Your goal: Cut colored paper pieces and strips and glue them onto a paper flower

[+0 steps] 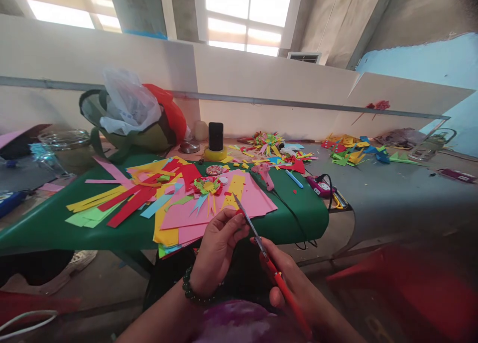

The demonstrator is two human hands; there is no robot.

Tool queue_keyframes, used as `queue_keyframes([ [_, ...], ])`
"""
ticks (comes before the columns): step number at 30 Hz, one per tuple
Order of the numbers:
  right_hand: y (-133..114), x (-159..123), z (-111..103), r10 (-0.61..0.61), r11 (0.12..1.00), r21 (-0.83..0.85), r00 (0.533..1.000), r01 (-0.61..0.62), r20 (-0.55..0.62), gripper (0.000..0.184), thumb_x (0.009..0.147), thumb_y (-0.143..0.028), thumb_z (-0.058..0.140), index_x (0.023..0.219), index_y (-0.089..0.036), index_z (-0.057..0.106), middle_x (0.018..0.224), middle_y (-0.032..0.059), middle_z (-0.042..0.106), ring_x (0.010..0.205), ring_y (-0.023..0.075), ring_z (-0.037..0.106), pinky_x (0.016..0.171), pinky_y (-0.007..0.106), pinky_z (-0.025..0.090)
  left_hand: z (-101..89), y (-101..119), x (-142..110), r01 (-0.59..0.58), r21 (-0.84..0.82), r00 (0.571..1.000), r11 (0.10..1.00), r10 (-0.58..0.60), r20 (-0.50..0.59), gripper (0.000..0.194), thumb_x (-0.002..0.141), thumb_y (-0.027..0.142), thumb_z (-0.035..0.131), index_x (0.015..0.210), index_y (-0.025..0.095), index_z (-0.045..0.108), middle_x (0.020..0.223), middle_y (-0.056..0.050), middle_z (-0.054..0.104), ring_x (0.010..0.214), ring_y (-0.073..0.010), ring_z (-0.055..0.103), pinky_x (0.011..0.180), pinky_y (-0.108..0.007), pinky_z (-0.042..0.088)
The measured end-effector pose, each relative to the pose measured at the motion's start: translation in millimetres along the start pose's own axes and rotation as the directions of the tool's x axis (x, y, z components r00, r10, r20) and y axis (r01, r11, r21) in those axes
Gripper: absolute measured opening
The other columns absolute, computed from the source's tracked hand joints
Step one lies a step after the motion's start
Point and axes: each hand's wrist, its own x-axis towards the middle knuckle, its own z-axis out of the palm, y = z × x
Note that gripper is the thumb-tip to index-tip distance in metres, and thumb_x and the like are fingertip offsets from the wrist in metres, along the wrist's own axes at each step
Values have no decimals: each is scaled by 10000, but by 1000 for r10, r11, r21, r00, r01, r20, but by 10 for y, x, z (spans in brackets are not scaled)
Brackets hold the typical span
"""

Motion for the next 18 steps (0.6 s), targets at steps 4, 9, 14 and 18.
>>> queue_keyframes([
  [4,5,-8,12,7,999,37,1000,-8,15,1036,684,-907,399,1435,-194,450,1270,151,615,1106,314,615,952,388,505,-9,-4,3,-6,8,1000,1000,6,2,401,450,288,958,680,146,662,678,39,643,625,-65,611,607,-147,549],
  [9,25,-45,6,-5,999,-33,1000,5,-19,978,730,-877,389,1454,-221,439,1345,163,581,1232,343,549,1002,409,478,-20,-26,7,-22,23,1000,999,22,5,408,452,306,955,677,148,652,675,41,633,620,-67,602,593,-149,539],
  [14,-17,-33,-9,-20,999,-49,1000,20,-4,985,732,-879,379,1446,-204,447,1331,153,600,1205,344,572,979,393,496,-15,-30,3,-43,27,999,999,43,-1,399,459,314,952,677,150,660,681,40,634,632,-66,600,599,-149,536],
  [18,-88,-16,-9,-13,998,-69,1000,13,-4,848,806,-797,428,1421,-215,472,1295,133,626,1152,324,605,948,369,513,-10,-23,4,-25,18,1000,1000,25,-1,409,443,314,958,667,147,659,674,37,642,620,-65,601,597,-150,539],
])
